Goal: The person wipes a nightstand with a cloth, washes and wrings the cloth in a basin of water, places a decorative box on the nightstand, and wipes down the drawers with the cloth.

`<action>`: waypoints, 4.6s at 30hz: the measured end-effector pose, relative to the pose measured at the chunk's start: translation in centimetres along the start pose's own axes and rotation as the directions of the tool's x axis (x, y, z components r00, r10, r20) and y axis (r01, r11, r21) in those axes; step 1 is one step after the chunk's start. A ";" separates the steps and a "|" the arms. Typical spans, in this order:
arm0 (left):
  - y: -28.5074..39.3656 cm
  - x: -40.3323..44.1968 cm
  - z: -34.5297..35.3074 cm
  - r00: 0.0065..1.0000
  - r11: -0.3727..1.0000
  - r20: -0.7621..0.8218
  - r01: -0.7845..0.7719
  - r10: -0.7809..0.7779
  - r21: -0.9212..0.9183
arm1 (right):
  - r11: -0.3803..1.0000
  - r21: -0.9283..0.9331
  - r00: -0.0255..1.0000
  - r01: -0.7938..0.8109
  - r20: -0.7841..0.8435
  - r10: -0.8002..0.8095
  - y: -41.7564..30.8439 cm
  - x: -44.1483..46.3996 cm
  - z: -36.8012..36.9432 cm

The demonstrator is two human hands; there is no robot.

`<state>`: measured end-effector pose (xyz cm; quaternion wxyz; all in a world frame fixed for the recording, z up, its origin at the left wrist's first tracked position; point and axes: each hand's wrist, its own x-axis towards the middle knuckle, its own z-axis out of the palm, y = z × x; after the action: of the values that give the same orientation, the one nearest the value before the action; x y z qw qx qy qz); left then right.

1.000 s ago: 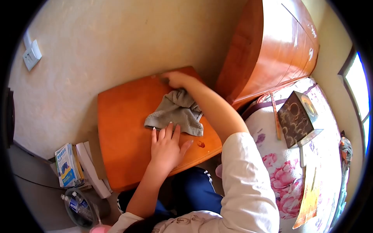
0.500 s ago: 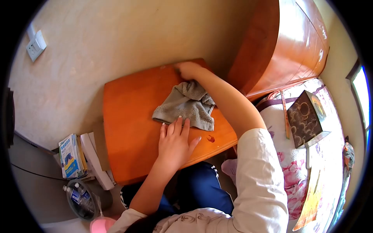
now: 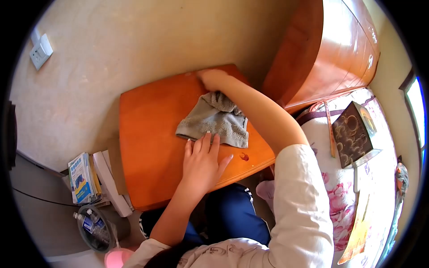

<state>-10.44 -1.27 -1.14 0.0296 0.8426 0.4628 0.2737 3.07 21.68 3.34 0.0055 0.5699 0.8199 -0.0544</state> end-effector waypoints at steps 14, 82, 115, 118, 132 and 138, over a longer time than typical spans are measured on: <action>-0.2 -0.2 0.1 0.999 1.000 -0.042 -0.020 0.021 0.016 | 0.995 0.023 0.995 -0.102 0.012 0.102 -3.1 1.9 0.6; -3.6 -4.8 -5.4 0.984 0.962 0.023 0.166 -0.175 0.219 | 0.929 0.129 0.937 0.348 -0.019 -0.349 -19.5 11.5 3.5; -1.0 -6.2 -3.3 0.999 0.985 -0.042 -0.016 0.024 0.174 | 0.974 0.138 0.824 -0.182 -0.519 0.228 -11.3 -28.4 5.5; -1.4 -5.9 -3.3 0.998 0.980 0.062 0.007 -0.020 0.198 | 0.984 0.174 0.862 -0.041 -0.492 0.123 -10.0 -26.1 5.2; -10.4 11.9 0.1 0.764 0.898 0.506 0.214 -0.400 0.385 | 0.982 0.189 0.918 -0.016 -0.385 0.089 0.5 -6.1 4.5; -17.7 10.5 -2.5 0.729 0.834 0.444 0.323 -0.521 0.448 | 0.952 0.280 0.946 0.124 -0.322 -0.028 -5.3 -0.2 3.9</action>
<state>-20.75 16.65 0.19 0.0772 0.7465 0.6562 -0.0784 -1.98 19.26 -0.04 -0.2125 0.5332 0.8144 -0.0854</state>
